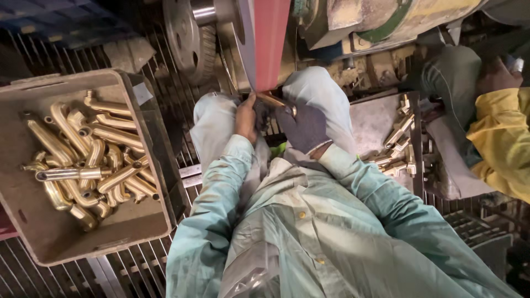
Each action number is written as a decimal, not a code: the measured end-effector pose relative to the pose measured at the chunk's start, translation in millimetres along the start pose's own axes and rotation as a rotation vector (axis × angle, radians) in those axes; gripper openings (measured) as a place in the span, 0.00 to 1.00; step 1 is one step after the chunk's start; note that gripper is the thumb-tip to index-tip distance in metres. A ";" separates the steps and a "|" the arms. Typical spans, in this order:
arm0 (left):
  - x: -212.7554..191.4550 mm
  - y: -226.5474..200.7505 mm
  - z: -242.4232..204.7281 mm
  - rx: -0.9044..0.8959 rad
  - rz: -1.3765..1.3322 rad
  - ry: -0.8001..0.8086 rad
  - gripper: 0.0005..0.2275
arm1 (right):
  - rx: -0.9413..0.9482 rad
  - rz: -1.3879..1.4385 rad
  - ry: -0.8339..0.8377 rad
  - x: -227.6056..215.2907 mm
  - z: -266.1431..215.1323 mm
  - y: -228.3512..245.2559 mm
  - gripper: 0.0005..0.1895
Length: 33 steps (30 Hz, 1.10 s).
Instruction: The person sorts brass-colored metal parts in a red bin, then uses a belt sander to polish each piece individually. The person holds each part with gloved hands against the moving belt and places the finished pieces into a nearby container.
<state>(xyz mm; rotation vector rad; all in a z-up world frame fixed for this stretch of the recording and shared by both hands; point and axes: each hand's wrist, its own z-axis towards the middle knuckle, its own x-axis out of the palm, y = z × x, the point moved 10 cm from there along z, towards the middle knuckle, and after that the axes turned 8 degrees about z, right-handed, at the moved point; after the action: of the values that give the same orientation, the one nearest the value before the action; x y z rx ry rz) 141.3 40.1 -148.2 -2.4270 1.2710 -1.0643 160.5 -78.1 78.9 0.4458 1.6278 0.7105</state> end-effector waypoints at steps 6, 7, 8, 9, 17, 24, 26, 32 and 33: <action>1.5 2.0 5.8 -0.008 0.051 0.006 0.18 | 0.058 -0.034 -0.024 10.5 6.1 -11.4 0.20; -0.2 3.3 9.1 -0.010 0.068 -0.011 0.18 | 0.042 -0.033 -0.012 12.8 7.2 -11.5 0.19; -2.4 2.9 12.4 0.005 0.080 -0.028 0.19 | 0.026 -0.032 0.001 15.2 8.6 -11.5 0.18; -4.9 3.1 15.0 0.020 0.091 -0.047 0.20 | -0.039 -0.095 0.021 18.4 9.7 -6.6 0.17; -13.1 9.5 27.1 0.020 -0.051 -0.127 0.18 | 0.116 0.015 0.092 27.8 23.1 -11.2 0.17; -8.4 5.9 28.0 0.019 -0.168 -0.089 0.17 | 0.107 -0.002 0.120 33.2 32.3 -3.4 0.18; -8.5 4.5 29.7 0.003 -0.170 -0.099 0.17 | 0.070 -0.031 0.130 36.1 35.1 -0.4 0.18; -13.2 7.5 30.0 -0.021 -0.171 -0.125 0.18 | 0.130 0.014 0.114 36.5 36.7 -2.4 0.17; -13.4 7.2 30.4 -0.010 -0.154 -0.125 0.17 | 0.112 0.025 0.113 35.3 36.3 -0.2 0.17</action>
<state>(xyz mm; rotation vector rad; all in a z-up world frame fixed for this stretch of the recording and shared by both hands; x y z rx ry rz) 152.4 41.8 -180.3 -2.5890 1.0688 -0.9264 189.6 -48.3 50.2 0.5146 1.7768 0.6755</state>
